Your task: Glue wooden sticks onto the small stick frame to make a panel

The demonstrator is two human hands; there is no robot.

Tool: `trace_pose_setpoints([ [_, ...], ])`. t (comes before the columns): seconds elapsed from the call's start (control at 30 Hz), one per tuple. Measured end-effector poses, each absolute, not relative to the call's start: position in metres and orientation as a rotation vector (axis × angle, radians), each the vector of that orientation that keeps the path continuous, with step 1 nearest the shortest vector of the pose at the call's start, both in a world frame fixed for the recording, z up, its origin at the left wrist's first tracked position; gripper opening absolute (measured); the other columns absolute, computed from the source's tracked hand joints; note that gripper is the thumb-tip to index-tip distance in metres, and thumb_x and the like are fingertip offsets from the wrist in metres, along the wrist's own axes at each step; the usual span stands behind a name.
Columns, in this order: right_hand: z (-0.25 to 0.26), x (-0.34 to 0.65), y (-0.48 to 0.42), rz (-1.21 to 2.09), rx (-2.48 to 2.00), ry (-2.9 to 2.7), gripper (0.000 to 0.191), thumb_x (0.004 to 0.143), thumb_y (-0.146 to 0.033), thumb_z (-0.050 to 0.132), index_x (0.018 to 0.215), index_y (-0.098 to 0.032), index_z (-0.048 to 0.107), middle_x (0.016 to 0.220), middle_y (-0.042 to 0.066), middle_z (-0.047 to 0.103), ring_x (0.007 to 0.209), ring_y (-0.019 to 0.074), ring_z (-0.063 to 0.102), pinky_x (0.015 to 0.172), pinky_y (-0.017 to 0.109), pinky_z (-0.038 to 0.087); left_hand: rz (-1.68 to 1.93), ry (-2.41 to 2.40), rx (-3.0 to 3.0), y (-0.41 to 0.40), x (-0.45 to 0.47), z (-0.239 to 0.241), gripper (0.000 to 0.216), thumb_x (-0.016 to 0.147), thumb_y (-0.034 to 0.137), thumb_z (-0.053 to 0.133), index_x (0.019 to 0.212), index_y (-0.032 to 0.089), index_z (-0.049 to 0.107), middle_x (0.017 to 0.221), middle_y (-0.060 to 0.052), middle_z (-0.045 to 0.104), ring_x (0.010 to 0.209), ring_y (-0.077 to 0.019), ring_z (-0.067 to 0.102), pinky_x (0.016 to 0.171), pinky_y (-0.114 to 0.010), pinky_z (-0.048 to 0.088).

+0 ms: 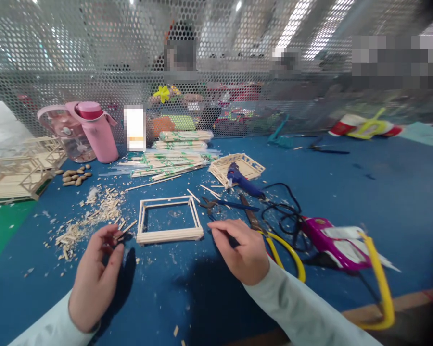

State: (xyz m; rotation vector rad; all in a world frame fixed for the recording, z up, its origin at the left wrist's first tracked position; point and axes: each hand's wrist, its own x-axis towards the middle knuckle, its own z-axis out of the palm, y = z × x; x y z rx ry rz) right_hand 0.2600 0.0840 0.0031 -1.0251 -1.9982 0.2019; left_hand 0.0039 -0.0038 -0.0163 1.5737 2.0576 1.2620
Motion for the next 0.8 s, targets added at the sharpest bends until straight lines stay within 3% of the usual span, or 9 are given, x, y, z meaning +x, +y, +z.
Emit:
trace_pose_setpoints([
  [0.07,0.004,0.26,0.085,0.235,-1.083,-1.928,0.009,0.079,-0.02,0.052,0.081,-0.019,0.061,0.058,-0.001,0.061,0.052,0.0126,0.056,0.055,0.025,0.045,1.287,2.187,1.651,0.013,-0.01,-0.006,0.037,0.082,0.045,0.046,0.106,0.016,0.05,0.087,-0.007,0.06,0.074,-0.0179,0.058,0.065,-0.03,0.05],
  [0.17,0.006,0.262,0.087,0.286,-1.1,-1.87,0.007,0.08,-0.022,0.052,0.074,-0.02,0.053,0.056,-0.003,0.054,0.049,0.0104,0.051,0.05,0.022,0.043,0.775,2.356,1.981,0.052,-0.031,0.011,0.032,0.087,0.041,0.039,0.095,0.016,0.058,0.09,-0.008,0.062,0.079,-0.0196,0.059,0.072,-0.033,0.048],
  [0.27,0.009,0.267,0.091,0.263,-1.11,-1.85,0.016,0.082,-0.024,0.05,0.067,-0.021,0.047,0.055,-0.004,0.048,0.048,0.0092,0.047,0.049,0.021,0.04,0.525,2.266,2.107,0.094,-0.041,0.018,0.022,0.085,0.031,0.046,0.089,0.018,0.064,0.091,-0.007,0.065,0.087,-0.0214,0.059,0.081,-0.035,0.046],
  [0.37,0.011,0.275,0.095,0.211,-1.126,-1.795,0.018,0.082,-0.026,0.051,0.066,-0.021,0.046,0.054,-0.005,0.046,0.047,0.0093,0.045,0.049,0.021,0.039,0.319,2.222,2.144,0.124,-0.038,0.012,0.017,0.085,0.027,0.051,0.09,0.017,0.064,0.093,-0.007,0.064,0.089,-0.0205,0.06,0.082,-0.037,0.047],
  [0.43,0.011,0.278,0.098,0.188,-1.114,-1.768,0.017,0.082,-0.026,0.052,0.067,-0.021,0.046,0.055,-0.004,0.046,0.048,0.0097,0.046,0.049,0.021,0.04,0.217,2.221,2.138,0.134,-0.035,0.006,0.023,0.085,0.031,0.053,0.102,0.017,0.059,0.104,-0.007,0.061,0.091,-0.0187,0.059,0.08,-0.039,0.049],
  [0.53,0.011,0.279,0.1,0.216,-1.087,-1.785,0.012,0.082,-0.025,0.052,0.071,-0.021,0.048,0.056,-0.004,0.049,0.049,0.0101,0.048,0.05,0.021,0.042,0.144,2.254,2.129,0.137,-0.033,-0.001,0.032,0.086,0.033,0.052,0.114,0.017,0.052,0.115,-0.008,0.056,0.096,-0.0191,0.058,0.079,-0.04,0.05],
  [0.8,0.001,0.27,0.1,0.312,-1.044,-1.924,0.006,0.081,-0.024,0.05,0.079,-0.019,0.053,0.062,-0.001,0.056,0.053,0.0111,0.052,0.052,0.022,0.045,0.163,2.334,2.148,0.142,-0.038,-0.006,0.031,0.086,0.033,0.052,0.113,0.018,0.053,0.115,-0.008,0.056,0.097,-0.0194,0.057,0.081,-0.04,0.05],
])
